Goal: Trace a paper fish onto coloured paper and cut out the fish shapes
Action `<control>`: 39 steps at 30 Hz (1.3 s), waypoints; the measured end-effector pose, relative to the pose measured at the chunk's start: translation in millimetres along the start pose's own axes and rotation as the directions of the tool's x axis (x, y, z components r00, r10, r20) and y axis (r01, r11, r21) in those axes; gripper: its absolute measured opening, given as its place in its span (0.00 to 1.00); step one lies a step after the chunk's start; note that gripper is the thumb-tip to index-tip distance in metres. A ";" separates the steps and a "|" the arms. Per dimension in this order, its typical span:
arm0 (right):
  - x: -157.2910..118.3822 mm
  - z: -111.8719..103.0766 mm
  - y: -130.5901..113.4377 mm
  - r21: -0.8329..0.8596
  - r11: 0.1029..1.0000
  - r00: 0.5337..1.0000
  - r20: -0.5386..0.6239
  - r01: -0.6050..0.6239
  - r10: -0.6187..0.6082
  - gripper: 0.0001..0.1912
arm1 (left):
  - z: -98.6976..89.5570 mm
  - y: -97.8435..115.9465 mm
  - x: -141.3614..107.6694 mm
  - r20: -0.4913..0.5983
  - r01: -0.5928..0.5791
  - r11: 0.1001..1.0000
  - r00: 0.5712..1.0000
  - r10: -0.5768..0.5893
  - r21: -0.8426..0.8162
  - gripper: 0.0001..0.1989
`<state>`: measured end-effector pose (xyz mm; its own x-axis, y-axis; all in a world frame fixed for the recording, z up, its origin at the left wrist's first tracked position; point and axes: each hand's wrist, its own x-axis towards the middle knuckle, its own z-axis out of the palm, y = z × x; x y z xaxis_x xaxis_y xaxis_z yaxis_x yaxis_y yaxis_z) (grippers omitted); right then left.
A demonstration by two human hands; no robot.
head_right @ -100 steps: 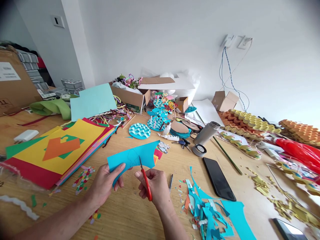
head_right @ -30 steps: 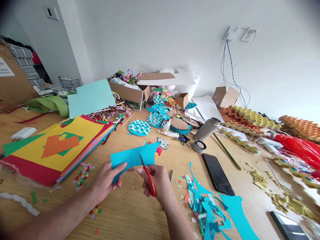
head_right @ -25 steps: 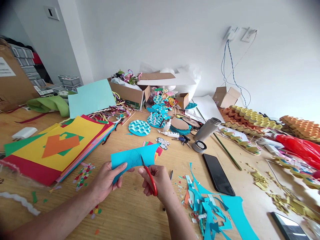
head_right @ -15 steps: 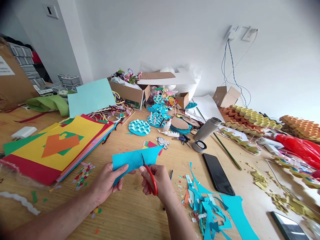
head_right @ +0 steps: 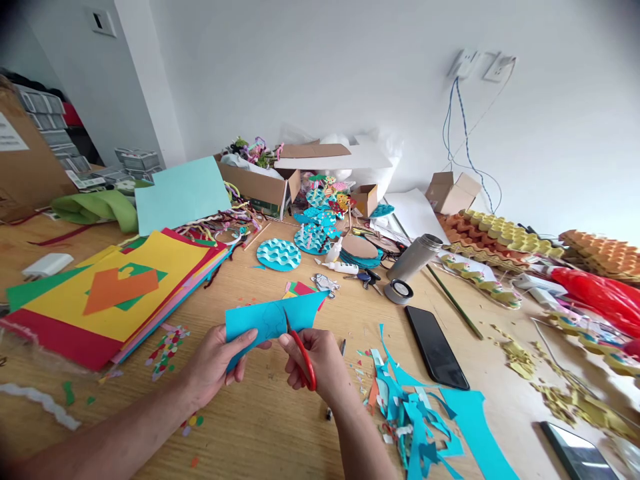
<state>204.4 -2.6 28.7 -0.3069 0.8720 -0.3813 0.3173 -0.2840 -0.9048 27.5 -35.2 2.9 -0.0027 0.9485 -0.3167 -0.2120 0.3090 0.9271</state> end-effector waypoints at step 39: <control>-50.6 7.9 10.4 0.183 0.983 0.999 -0.033 -0.028 0.035 0.28 | 1.4 -1.9 -7.8 0.110 0.005 0.998 0.994 -0.011 0.058 0.18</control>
<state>216.1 -52.9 37.1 -0.2660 0.8744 -0.4058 0.1559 -0.3765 -0.9132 29.3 -43.1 3.9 0.1076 0.9469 -0.3030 -0.1549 0.3170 0.9357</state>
